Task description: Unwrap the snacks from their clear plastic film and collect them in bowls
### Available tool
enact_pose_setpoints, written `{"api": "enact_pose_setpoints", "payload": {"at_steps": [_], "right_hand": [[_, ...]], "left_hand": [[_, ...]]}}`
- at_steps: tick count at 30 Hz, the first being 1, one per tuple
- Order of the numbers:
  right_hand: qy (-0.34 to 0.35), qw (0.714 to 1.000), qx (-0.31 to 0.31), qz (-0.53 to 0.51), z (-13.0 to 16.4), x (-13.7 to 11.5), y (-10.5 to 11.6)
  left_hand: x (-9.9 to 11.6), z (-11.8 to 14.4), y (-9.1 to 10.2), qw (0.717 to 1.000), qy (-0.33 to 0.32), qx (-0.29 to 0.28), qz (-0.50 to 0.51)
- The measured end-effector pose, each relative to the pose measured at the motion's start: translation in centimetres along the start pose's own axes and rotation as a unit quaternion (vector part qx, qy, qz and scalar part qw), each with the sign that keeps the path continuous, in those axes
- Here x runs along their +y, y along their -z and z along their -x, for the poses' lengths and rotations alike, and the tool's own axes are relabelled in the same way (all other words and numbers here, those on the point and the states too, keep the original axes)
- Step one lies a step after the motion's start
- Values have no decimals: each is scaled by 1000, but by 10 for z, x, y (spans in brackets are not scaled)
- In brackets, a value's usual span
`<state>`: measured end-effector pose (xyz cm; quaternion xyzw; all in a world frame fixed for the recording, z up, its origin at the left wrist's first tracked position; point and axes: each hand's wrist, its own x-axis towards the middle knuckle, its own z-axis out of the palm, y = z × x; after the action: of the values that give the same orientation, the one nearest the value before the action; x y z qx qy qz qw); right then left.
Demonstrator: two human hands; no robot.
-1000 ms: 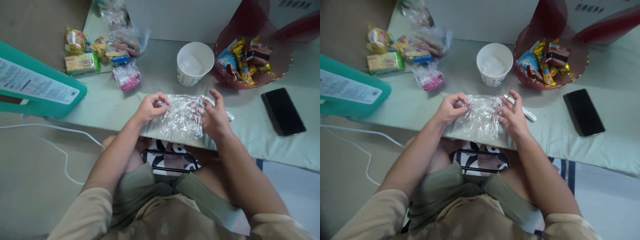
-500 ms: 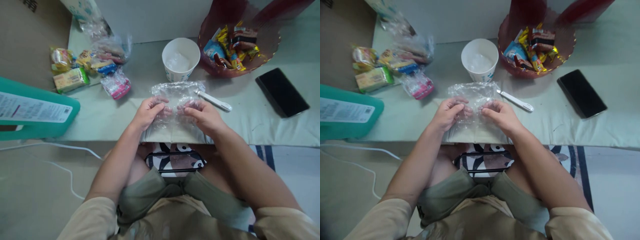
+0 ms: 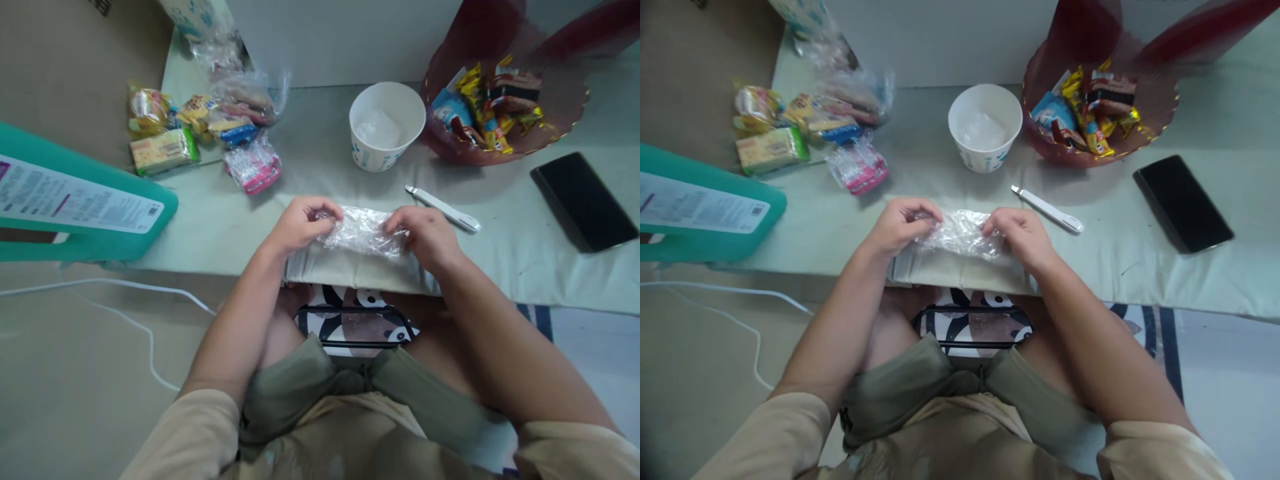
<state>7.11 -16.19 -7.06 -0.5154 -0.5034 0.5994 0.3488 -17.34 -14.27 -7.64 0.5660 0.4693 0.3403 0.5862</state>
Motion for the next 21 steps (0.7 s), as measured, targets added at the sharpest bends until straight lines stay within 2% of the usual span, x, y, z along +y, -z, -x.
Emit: {"api": "enact_pose_setpoints", "payload": {"at_steps": [1, 3, 5, 6, 7, 8, 10, 12, 15, 17, 21], "right_hand": [[13, 999, 32, 24, 0, 1, -1], [37, 994, 99, 31, 1, 2, -5], [55, 988, 145, 28, 2, 1, -10], [63, 985, 155, 37, 3, 0, -12], [72, 984, 157, 48, 4, -1, -14], [80, 984, 150, 55, 5, -2, -17], [94, 988, 115, 34, 7, -1, -21], [89, 993, 64, -37, 10, -1, -26], [38, 985, 0, -169, 14, -4, -28], [17, 977, -18, -211, 16, -10, -28], [28, 984, 1, -178, 18, -16, -22]], "left_hand": [[-1, -1, -2, 999, -10, 20, -34], [-3, 0, -8, 988, -56, 124, -77], [-3, 2, -17, 950, -123, 263, -119], [-2, 4, -23, 930, -149, 303, -143], [-1, 6, -29, 922, -166, 310, -164], [0, 8, -36, 926, -171, 288, -175], [2, 11, -50, 954, -160, 205, -150], [1, 11, -61, 983, -129, 118, -64], [-1, 7, -65, 994, -92, 27, 45], [-1, 5, -62, 995, -85, 30, 52], [2, 3, -56, 994, -60, 88, -19]]}}
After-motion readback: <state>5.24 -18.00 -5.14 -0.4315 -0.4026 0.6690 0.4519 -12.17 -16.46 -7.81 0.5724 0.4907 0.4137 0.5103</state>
